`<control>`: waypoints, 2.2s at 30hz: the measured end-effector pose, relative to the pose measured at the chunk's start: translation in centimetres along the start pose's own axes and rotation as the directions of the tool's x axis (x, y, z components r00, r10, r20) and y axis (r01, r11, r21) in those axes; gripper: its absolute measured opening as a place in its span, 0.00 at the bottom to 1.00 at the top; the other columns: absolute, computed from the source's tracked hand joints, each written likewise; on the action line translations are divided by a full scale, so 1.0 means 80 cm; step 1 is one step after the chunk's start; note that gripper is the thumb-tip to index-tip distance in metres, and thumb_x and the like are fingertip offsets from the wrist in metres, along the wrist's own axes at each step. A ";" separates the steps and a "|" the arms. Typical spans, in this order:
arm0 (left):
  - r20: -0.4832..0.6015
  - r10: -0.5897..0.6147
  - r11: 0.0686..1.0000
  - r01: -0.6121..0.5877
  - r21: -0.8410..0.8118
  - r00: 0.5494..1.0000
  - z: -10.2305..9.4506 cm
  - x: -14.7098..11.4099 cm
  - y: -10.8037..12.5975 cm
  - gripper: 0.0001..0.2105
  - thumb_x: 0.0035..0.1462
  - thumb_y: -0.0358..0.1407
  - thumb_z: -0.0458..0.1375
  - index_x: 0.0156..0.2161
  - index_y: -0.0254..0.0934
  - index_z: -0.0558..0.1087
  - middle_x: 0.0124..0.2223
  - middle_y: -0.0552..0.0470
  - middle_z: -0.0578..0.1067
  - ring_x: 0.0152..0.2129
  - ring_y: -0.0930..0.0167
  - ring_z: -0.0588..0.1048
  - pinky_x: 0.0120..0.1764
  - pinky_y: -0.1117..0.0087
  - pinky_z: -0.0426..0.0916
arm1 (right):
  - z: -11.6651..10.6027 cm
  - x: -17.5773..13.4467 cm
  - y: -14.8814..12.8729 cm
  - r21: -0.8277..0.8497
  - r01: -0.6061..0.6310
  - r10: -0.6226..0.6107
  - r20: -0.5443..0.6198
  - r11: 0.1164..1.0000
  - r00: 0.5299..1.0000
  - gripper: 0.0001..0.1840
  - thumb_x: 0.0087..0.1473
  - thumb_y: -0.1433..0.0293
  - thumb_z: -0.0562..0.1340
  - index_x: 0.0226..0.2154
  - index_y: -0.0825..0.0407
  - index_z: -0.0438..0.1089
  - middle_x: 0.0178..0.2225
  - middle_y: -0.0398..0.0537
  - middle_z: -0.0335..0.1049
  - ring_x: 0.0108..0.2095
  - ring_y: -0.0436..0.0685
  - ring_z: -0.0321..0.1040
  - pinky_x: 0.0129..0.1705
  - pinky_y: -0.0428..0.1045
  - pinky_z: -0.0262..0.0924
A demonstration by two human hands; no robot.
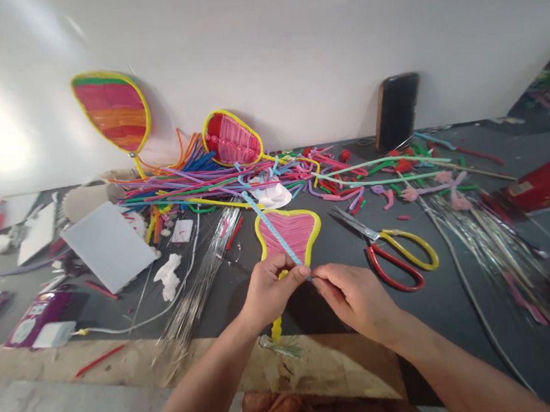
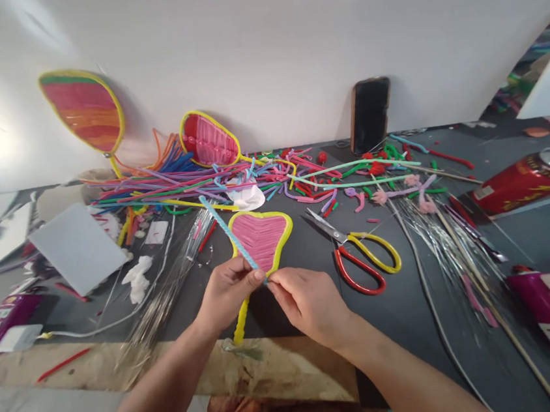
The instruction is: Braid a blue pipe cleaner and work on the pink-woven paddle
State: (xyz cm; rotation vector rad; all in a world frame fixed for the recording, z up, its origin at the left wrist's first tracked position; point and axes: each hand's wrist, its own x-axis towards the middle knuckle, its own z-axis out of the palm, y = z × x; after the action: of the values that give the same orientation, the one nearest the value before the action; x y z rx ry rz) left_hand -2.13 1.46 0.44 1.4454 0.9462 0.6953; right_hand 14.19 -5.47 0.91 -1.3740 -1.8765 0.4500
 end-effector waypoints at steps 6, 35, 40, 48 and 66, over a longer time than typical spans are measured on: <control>0.046 -0.025 0.999 0.023 0.038 0.999 0.000 -0.001 0.004 0.19 0.53 0.48 0.58 0.23 0.33 0.65 0.22 0.57 0.61 0.21 0.77 0.57 0.27 0.74 0.54 | -0.001 0.002 0.005 0.013 -0.003 0.003 -0.011 1.000 1.000 0.11 0.62 0.68 0.52 0.31 0.50 0.67 0.25 0.47 0.72 0.27 0.52 0.69 0.30 0.47 0.59; -0.069 -0.018 0.993 0.026 0.118 0.997 0.004 -0.001 0.011 0.16 0.50 0.42 0.62 0.22 0.33 0.67 0.21 0.58 0.64 0.21 0.77 0.61 0.26 0.75 0.56 | 0.008 -0.003 0.002 -0.031 -0.024 0.022 -0.078 0.999 0.997 0.11 0.61 0.70 0.52 0.29 0.52 0.66 0.21 0.44 0.70 0.22 0.49 0.67 0.26 0.45 0.56; 0.017 0.021 0.978 -0.024 0.206 1.000 -0.002 0.001 0.009 0.14 0.57 0.41 0.55 0.26 0.33 0.67 0.24 0.57 0.64 0.24 0.76 0.61 0.28 0.75 0.57 | -0.001 0.000 -0.002 0.309 -0.328 0.275 0.202 0.893 0.940 0.10 0.62 0.67 0.53 0.34 0.51 0.68 0.24 0.40 0.71 0.22 0.47 0.68 0.27 0.42 0.60; 0.158 -0.037 0.991 0.056 -0.122 0.987 0.002 0.000 0.009 0.16 0.55 0.46 0.57 0.27 0.33 0.68 0.24 0.55 0.67 0.23 0.74 0.65 0.28 0.73 0.60 | -0.007 0.005 -0.006 0.476 -0.485 0.346 0.353 0.734 0.869 0.14 0.61 0.64 0.53 0.27 0.52 0.66 0.23 0.41 0.69 0.23 0.47 0.67 0.27 0.42 0.61; 0.033 -0.039 0.991 0.043 -0.127 0.999 0.007 -0.001 0.001 0.15 0.50 0.44 0.64 0.27 0.32 0.69 0.24 0.56 0.68 0.23 0.76 0.65 0.29 0.75 0.59 | 0.001 0.000 -0.004 0.318 -0.353 0.318 0.156 0.880 0.935 0.10 0.60 0.65 0.54 0.30 0.51 0.64 0.21 0.39 0.67 0.21 0.47 0.66 0.27 0.44 0.58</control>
State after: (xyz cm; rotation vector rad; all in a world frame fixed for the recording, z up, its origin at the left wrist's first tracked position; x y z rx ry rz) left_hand -1.69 1.16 0.46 1.3177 0.8895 0.6892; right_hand 13.89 -5.57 1.07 -1.4570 -1.5386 0.9883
